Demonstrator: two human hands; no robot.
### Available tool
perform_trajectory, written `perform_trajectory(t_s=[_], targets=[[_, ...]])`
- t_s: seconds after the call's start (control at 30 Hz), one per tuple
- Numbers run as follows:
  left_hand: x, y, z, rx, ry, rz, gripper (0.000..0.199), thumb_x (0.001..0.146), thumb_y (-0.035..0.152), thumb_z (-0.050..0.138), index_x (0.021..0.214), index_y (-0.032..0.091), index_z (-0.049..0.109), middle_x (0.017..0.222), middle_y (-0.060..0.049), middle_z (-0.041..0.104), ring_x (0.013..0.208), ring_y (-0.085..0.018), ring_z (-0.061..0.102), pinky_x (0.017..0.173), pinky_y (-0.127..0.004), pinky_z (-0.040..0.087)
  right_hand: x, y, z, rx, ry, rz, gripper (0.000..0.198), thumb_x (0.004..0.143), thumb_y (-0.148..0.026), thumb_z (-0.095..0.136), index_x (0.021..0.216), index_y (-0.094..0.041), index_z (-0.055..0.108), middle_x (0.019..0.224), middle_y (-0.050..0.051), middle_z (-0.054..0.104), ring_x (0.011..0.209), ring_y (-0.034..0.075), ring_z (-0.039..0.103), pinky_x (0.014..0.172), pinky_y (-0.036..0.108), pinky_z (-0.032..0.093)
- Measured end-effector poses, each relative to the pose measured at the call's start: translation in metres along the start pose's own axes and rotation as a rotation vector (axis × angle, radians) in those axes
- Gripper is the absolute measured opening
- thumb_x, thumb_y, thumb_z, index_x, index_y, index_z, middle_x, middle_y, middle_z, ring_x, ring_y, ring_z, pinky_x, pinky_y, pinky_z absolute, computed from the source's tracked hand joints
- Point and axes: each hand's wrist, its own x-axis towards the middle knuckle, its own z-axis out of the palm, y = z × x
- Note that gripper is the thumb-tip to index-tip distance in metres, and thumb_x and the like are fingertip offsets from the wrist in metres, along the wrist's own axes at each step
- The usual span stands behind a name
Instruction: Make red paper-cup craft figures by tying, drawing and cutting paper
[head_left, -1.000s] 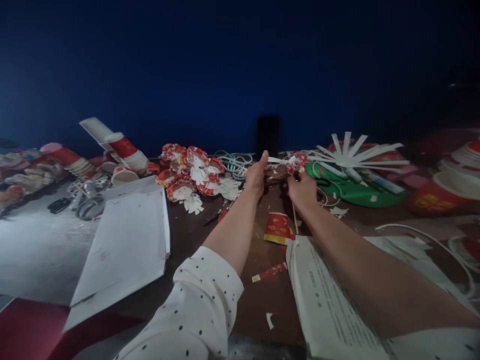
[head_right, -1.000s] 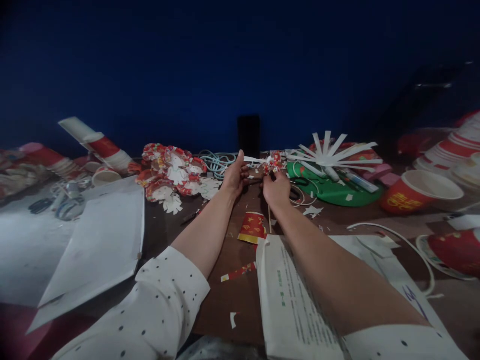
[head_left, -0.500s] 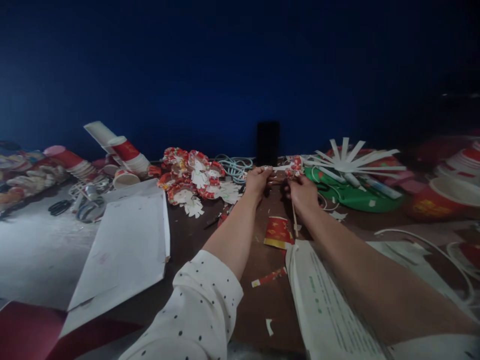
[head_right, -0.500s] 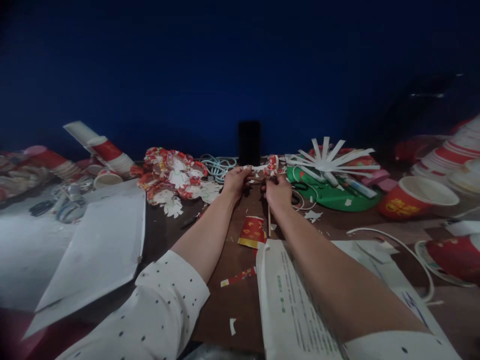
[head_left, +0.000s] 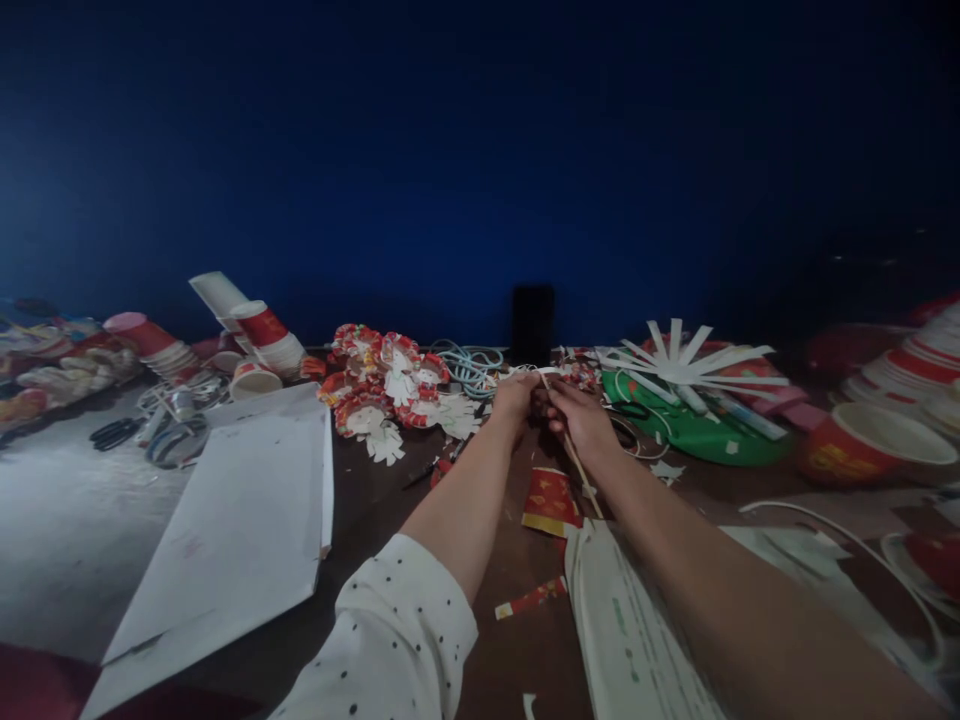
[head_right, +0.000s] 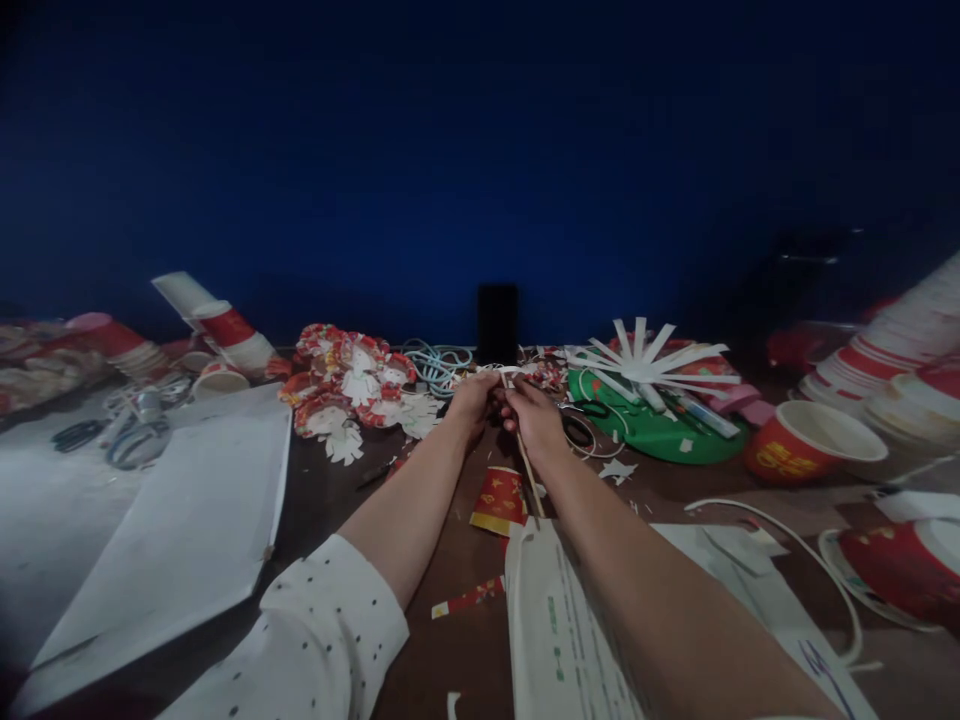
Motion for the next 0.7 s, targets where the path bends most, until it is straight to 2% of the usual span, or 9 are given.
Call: perform_trajectory(t_s=[0.13, 0.33, 0.5, 0.7], targets=[[-0.0042, -0.0006, 0.0018, 0.039, -0.037, -0.022, 0.013, 0.081, 0.019, 0.053, 0.071, 0.016, 0.061, 0.054, 0.002, 0.052, 0.043, -0.007, 0.048, 0.043, -0.016, 0.032, 0.0055, -0.0022, -0.0043, 0.042, -0.054, -0.004, 0.033, 0.058, -0.031, 0.072, 0.089, -0.02, 0.066, 0.066, -0.004, 0.061, 0.048, 0.006, 0.046, 0.036, 0.015, 0.029], [0.0009, -0.0041, -0.0024, 0.068, 0.027, -0.012, 0.013, 0.08, 0.018, 0.058, 0.067, 0.016, 0.058, 0.059, 0.001, 0.055, 0.045, -0.006, 0.048, 0.046, -0.016, 0.035, 0.0076, -0.0015, -0.0048, -0.024, 0.094, 0.008, 0.032, 0.059, -0.024, 0.067, 0.091, -0.02, 0.068, 0.056, -0.005, 0.058, 0.047, 0.009, 0.048, 0.037, 0.018, 0.031], [0.0008, -0.0039, -0.0036, 0.059, 0.046, 0.007, 0.014, 0.081, 0.016, 0.057, 0.067, 0.016, 0.058, 0.062, 0.0, 0.058, 0.048, -0.005, 0.05, 0.046, -0.014, 0.036, 0.0101, 0.0008, -0.0072, -0.11, 0.098, -0.029, 0.033, 0.062, -0.025, 0.066, 0.095, -0.02, 0.069, 0.063, -0.003, 0.063, 0.049, 0.01, 0.05, 0.038, 0.021, 0.034], [-0.0058, 0.002, -0.0016, 0.03, 0.003, -0.018, 0.014, 0.083, 0.021, 0.056, 0.07, 0.015, 0.06, 0.068, -0.002, 0.062, 0.052, -0.007, 0.055, 0.046, -0.015, 0.038, 0.0099, 0.0005, -0.0083, -0.218, 0.14, -0.024, 0.037, 0.067, -0.026, 0.063, 0.102, -0.02, 0.07, 0.056, -0.003, 0.059, 0.045, 0.011, 0.048, 0.038, 0.021, 0.036]])
